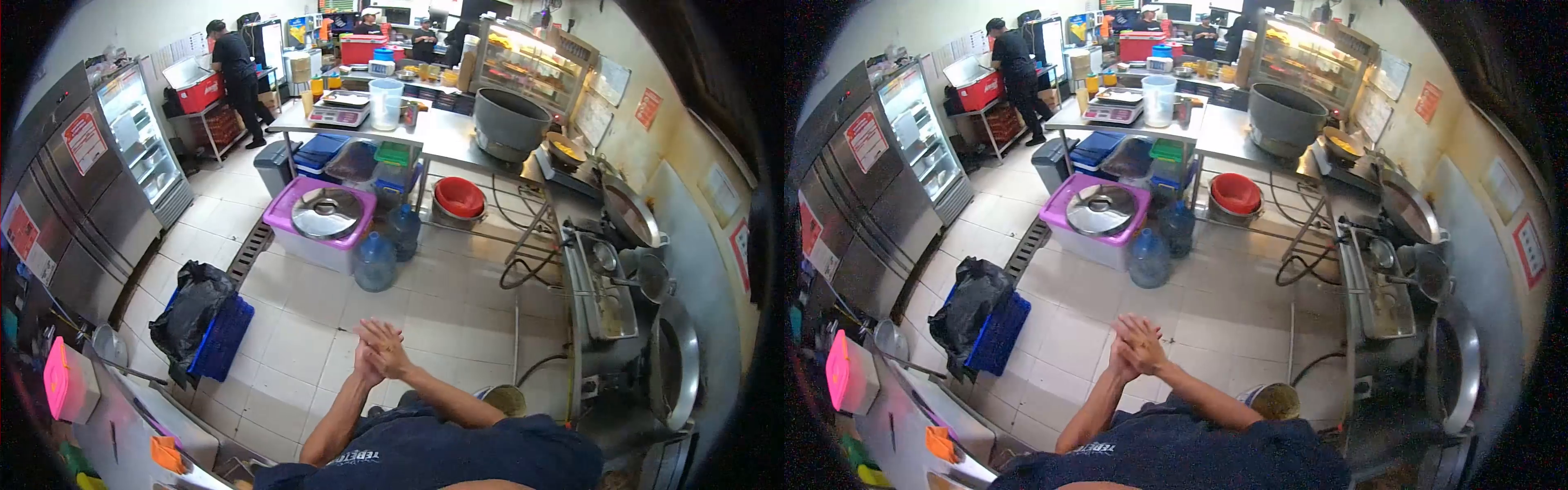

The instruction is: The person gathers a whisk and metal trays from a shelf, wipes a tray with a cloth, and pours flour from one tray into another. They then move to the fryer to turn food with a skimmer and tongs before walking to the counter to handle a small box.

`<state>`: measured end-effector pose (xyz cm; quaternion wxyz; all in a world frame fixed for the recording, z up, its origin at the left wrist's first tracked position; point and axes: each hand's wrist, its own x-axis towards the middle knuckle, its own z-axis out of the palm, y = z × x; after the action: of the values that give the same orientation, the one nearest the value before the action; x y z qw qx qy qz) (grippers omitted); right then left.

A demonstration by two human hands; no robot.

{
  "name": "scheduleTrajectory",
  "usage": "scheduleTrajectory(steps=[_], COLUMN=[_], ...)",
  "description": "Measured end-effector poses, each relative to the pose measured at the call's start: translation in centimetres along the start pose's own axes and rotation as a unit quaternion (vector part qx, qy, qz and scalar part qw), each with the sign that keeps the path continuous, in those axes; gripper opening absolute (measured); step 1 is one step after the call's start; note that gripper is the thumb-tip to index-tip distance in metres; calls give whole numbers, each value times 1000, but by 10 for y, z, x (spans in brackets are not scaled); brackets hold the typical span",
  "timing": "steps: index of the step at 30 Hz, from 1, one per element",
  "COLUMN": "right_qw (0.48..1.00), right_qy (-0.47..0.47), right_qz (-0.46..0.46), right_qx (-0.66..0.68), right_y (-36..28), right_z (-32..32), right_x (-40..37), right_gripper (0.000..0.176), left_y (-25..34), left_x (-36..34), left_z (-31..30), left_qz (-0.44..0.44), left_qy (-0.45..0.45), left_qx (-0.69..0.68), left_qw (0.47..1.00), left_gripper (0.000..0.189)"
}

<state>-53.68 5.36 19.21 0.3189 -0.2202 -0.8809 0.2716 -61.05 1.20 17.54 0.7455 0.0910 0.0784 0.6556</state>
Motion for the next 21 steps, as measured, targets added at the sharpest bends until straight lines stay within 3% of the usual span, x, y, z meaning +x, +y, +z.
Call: scheduleTrajectory(steps=[2, 4, 5, 6, 7, 8, 9, 10, 11, 12, 14, 16, 18, 19, 20, 21], right_qw=[995, 996, 949, 812, 811, 702, 571, 570, 561, 547, 526, 478, 430, 402, 397, 420], right_qy=[-34, -18, -30, -42, -47, -27, -6, -10, 2, 15, 2, -17, -40, -54, -60, -143], right_qz=[27, 62, 268, 449, 448, 506, 549, 549, 491, 429, 412, 382, 351, 340, 345, 356], right_qx=[-84, -58, 164, 370, 373, 500, 610, 611, 667, 719, 744, 791, 831, 848, 848, 823], right_y=[21, 75, 107, 127, 125, 109, 101, 102, 102, 106, 122, 133, 145, 149, 141, 139], right_z=[7, 33, 47, 58, 59, 48, 44, 56, 73, 85, 98, 114, 130, 139, 134, 124], right_x=[28, 49, 60, 72, 90, 113, 134, 148, 164, 183, 221, 259, 298, 313, 337, 365], right_gripper=[38, 37, 40, 44, 44, 47, 50, 50, 55, 60, 60, 58, 57, 56, 56, 55], left_y=[28, 54, 69, 83, 97, 108, 120, 132, 147, 159, 184, 225, 268, 293, 319, 343], left_x=[-3, -1, 1, 7, 16, 26, 39, 54, 73, 91, 122, 144, 165, 175, 182, 188], left_z=[14, 34, 49, 57, 57, 51, 43, 35, 26, 13, -17, -34, -45, -53, -63, -75], left_qz=[13, 27, 57, 88, 127, 130, 187, 234, 269, 272, 239, 268, 257, 271, 266, 241], left_qy=[29, 55, 41, 27, 25, 30, 69, 106, 135, 135, 96, 75, 85, 115, 123, 227], left_qx=[31, 59, 30, 1, 33, 34, 247, 447, 625, 627, 862, 846, 883, 908, 908, 719], left_qw=[999, 996, 997, 996, 991, 991, 948, 857, 720, 717, 437, 455, 383, 299, 299, 611], left_gripper=[59, 61, 62, 63, 59, 59, 54, 49, 45, 45, 43, 42, 40, 41, 41, 36])
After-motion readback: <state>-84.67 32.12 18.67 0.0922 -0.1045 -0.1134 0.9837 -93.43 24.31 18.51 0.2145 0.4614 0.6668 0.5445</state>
